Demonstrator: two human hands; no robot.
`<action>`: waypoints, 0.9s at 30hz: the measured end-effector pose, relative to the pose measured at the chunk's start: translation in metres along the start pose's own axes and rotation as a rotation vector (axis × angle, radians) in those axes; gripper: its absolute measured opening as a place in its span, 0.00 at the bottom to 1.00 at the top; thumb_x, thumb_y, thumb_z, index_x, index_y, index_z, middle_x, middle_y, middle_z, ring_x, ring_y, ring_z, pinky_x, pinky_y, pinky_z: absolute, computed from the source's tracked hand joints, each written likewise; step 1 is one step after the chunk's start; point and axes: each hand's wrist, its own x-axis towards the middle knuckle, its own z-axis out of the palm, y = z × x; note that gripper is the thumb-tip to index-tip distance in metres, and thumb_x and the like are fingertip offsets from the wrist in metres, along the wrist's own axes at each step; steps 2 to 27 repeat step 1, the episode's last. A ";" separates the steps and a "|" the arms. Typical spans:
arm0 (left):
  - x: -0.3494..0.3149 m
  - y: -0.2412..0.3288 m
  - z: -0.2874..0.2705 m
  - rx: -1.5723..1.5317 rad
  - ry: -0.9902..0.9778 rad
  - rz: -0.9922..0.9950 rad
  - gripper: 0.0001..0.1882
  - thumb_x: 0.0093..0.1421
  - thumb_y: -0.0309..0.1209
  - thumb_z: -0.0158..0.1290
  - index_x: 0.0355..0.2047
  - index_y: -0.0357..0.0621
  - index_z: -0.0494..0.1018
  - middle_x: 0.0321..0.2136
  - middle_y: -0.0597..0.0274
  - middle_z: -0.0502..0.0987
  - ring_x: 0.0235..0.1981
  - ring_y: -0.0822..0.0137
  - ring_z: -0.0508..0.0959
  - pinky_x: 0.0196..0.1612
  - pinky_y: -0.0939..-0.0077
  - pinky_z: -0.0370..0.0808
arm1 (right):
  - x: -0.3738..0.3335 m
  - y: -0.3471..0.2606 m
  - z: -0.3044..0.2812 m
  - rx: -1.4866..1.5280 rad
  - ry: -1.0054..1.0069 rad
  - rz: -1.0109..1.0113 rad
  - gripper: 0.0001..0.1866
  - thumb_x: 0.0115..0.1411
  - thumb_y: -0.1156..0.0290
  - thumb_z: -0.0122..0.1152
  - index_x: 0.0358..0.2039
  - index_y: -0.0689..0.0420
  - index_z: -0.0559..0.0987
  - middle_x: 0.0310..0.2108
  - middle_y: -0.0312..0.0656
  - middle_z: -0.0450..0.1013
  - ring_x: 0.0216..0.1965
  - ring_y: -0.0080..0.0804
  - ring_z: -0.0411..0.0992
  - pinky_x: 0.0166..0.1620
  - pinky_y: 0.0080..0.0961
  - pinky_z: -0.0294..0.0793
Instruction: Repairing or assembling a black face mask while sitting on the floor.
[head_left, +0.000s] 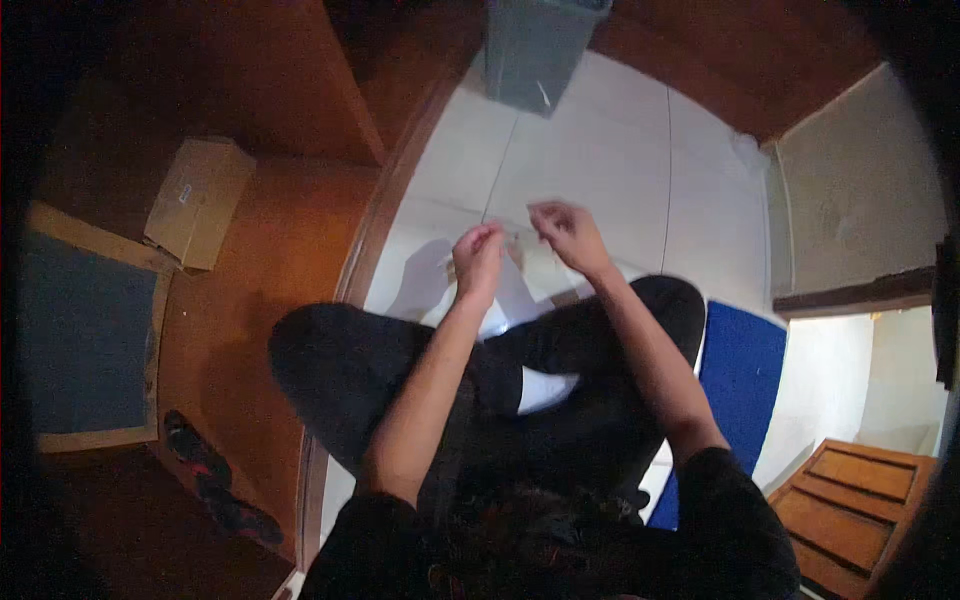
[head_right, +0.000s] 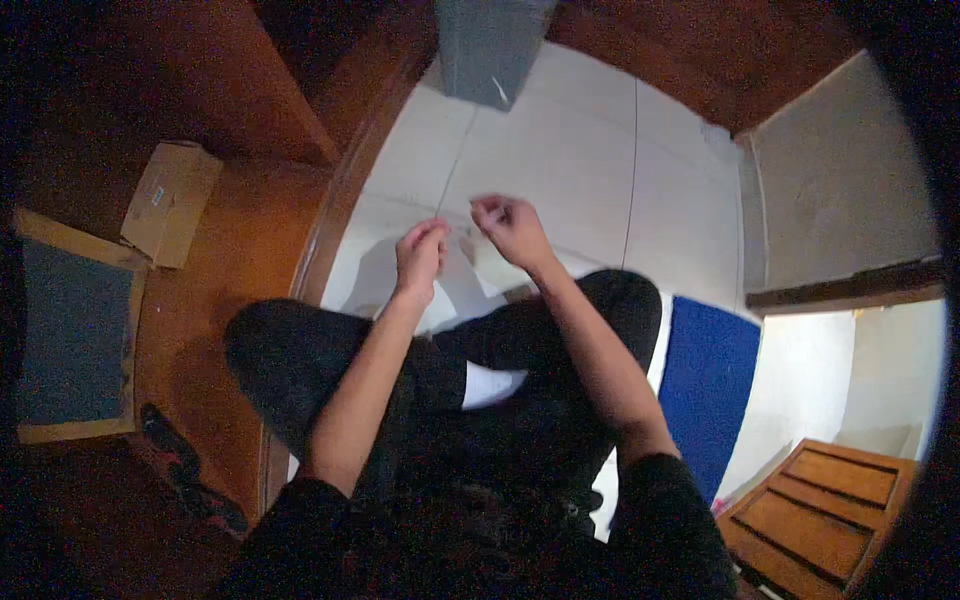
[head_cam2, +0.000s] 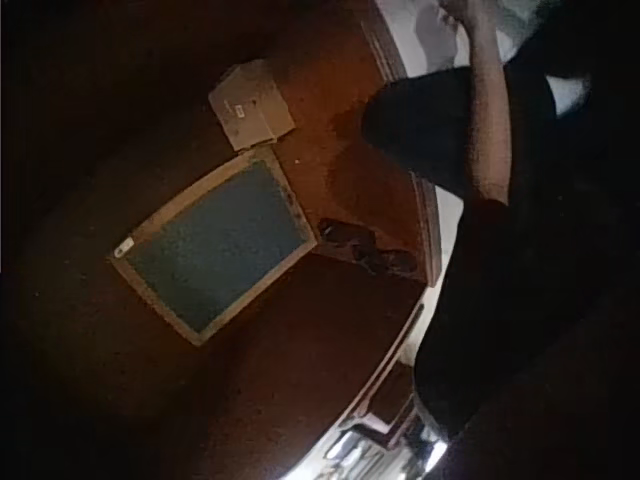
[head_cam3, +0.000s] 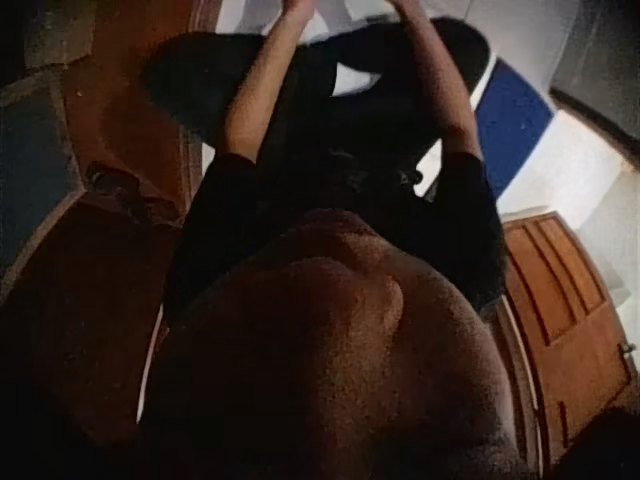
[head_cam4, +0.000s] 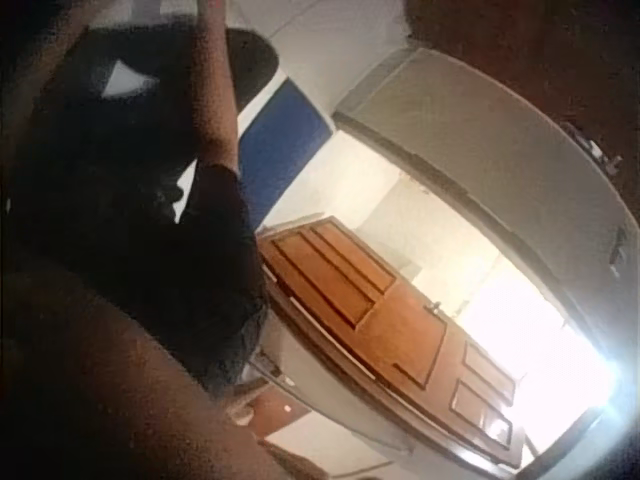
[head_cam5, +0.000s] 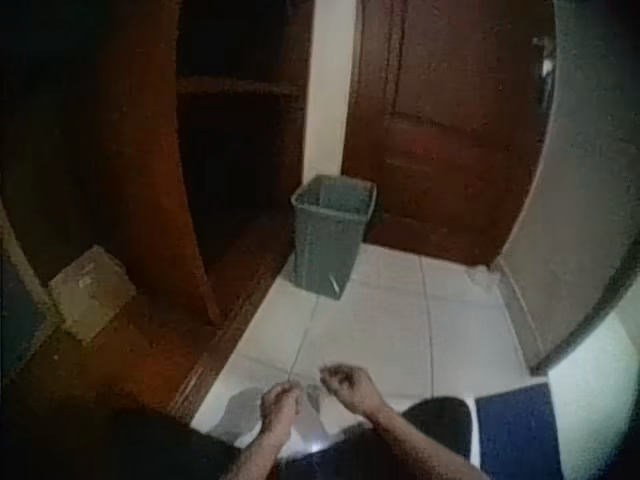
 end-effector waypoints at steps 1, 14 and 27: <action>-0.009 -0.010 -0.004 0.016 0.000 -0.030 0.11 0.55 0.30 0.53 0.39 0.45 0.73 0.28 0.70 0.74 0.24 0.78 0.69 0.23 0.84 0.66 | 0.005 -0.016 0.004 0.162 0.042 0.017 0.17 0.51 0.65 0.63 0.39 0.60 0.78 0.28 0.41 0.74 0.28 0.25 0.69 0.34 0.23 0.70; -0.009 -0.010 -0.004 0.016 0.000 -0.030 0.11 0.55 0.30 0.53 0.39 0.45 0.73 0.28 0.70 0.74 0.24 0.78 0.69 0.23 0.84 0.66 | 0.005 -0.016 0.004 0.162 0.042 0.017 0.17 0.51 0.65 0.63 0.39 0.60 0.78 0.28 0.41 0.74 0.28 0.25 0.69 0.34 0.23 0.70; -0.009 -0.010 -0.004 0.016 0.000 -0.030 0.11 0.55 0.30 0.53 0.39 0.45 0.73 0.28 0.70 0.74 0.24 0.78 0.69 0.23 0.84 0.66 | 0.005 -0.016 0.004 0.162 0.042 0.017 0.17 0.51 0.65 0.63 0.39 0.60 0.78 0.28 0.41 0.74 0.28 0.25 0.69 0.34 0.23 0.70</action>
